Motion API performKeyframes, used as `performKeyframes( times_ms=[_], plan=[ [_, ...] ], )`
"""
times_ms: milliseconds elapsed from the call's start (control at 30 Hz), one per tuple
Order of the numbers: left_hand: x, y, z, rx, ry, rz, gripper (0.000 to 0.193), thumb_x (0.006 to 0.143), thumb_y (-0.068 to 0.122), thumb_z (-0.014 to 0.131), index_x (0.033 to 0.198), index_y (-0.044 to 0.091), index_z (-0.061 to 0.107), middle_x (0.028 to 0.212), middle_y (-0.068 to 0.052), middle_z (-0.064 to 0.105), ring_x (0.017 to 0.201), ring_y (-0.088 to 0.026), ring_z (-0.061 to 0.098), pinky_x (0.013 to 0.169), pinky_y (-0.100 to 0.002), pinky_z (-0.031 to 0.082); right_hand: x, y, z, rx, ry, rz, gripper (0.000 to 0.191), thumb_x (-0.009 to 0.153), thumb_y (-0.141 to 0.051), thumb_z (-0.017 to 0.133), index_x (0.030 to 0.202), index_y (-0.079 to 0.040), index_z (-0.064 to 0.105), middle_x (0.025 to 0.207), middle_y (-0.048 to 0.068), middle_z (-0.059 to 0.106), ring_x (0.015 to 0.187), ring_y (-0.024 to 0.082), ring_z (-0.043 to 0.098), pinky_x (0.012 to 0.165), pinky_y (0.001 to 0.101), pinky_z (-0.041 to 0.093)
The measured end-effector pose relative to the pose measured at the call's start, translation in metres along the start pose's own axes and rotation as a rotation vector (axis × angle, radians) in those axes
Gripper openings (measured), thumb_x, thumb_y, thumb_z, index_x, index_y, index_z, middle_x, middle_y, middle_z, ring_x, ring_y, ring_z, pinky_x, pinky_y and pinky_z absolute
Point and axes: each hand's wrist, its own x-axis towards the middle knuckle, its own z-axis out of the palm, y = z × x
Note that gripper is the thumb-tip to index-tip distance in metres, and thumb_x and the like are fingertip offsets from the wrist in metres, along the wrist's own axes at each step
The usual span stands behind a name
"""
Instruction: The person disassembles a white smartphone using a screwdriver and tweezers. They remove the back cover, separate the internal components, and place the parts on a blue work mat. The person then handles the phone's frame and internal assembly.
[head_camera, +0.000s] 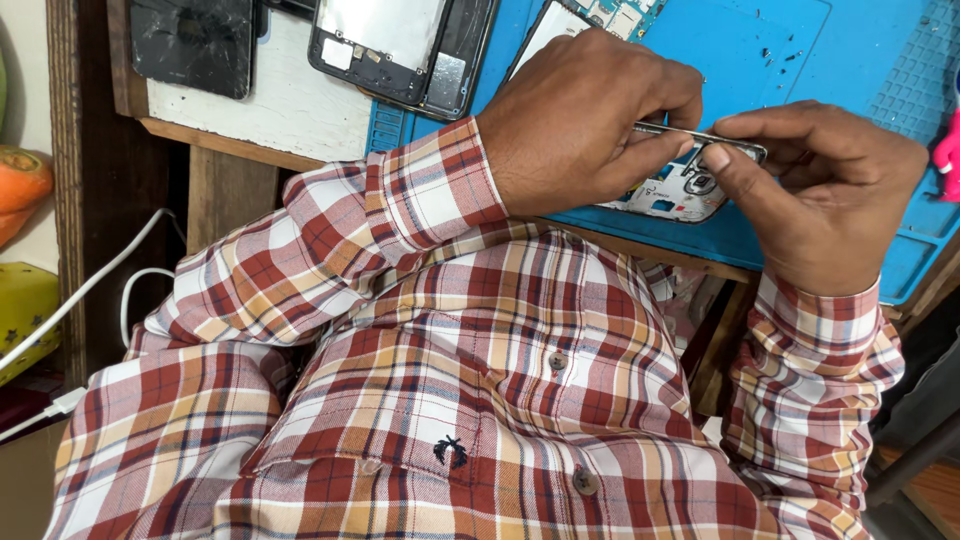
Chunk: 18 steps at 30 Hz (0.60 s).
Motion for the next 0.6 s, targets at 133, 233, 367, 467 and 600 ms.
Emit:
performKeyframes(
  times_ms=[133, 233, 367, 467, 600],
  plan=[
    [0.001, -0.002, 0.0, -0.008, 0.016, 0.014, 0.014, 0.099, 0.02, 0.076, 0.101, 0.007, 0.072, 0.079, -0.008, 0.071, 0.064, -0.021, 0.068, 0.059, -0.039, 0.052, -0.002, -0.001, 0.0, -0.087, -0.004, -0.068, 0.013, 0.104, 0.0, 0.081, 0.114, 0.004, 0.075, 0.095, 0.009, 0.071, 0.073, 0.007, 0.065, 0.062, 0.0171, 0.047],
    [0.0, -0.003, -0.001, -0.04, 0.002, 0.001, 0.015, 0.099, 0.021, 0.077, 0.102, 0.007, 0.072, 0.08, -0.008, 0.073, 0.064, -0.021, 0.069, 0.06, -0.039, 0.051, -0.002, 0.003, -0.001, -0.208, 0.007, -0.125, 0.014, 0.104, 0.0, 0.083, 0.114, 0.005, 0.076, 0.091, 0.012, 0.071, 0.071, 0.011, 0.064, 0.06, 0.0198, 0.045],
    [-0.002, -0.005, -0.003, -0.098, -0.001, 0.017, 0.014, 0.102, 0.02, 0.076, 0.105, 0.007, 0.072, 0.086, -0.008, 0.075, 0.07, -0.021, 0.071, 0.064, -0.037, 0.053, -0.002, 0.009, -0.004, -0.234, -0.011, -0.23, 0.01, 0.107, 0.002, 0.082, 0.115, 0.006, 0.076, 0.093, 0.012, 0.07, 0.076, 0.01, 0.066, 0.063, 0.0184, 0.046],
    [-0.003, -0.007, -0.002, -0.118, 0.007, 0.022, 0.013, 0.102, 0.019, 0.076, 0.106, 0.007, 0.072, 0.088, -0.008, 0.076, 0.074, -0.02, 0.073, 0.067, -0.036, 0.055, -0.002, 0.011, -0.004, -0.251, 0.001, -0.207, 0.012, 0.106, 0.0, 0.083, 0.114, 0.005, 0.076, 0.087, 0.012, 0.069, 0.069, 0.01, 0.059, 0.059, 0.0199, 0.041],
    [-0.002, -0.01, 0.0, -0.12, 0.009, -0.011, 0.014, 0.099, 0.02, 0.077, 0.103, 0.007, 0.074, 0.084, -0.008, 0.075, 0.071, -0.02, 0.073, 0.065, -0.036, 0.055, -0.002, 0.01, -0.004, -0.154, 0.005, -0.087, 0.015, 0.102, -0.004, 0.083, 0.114, 0.002, 0.076, 0.087, 0.007, 0.067, 0.064, 0.006, 0.053, 0.055, 0.019, 0.036]
  ],
)
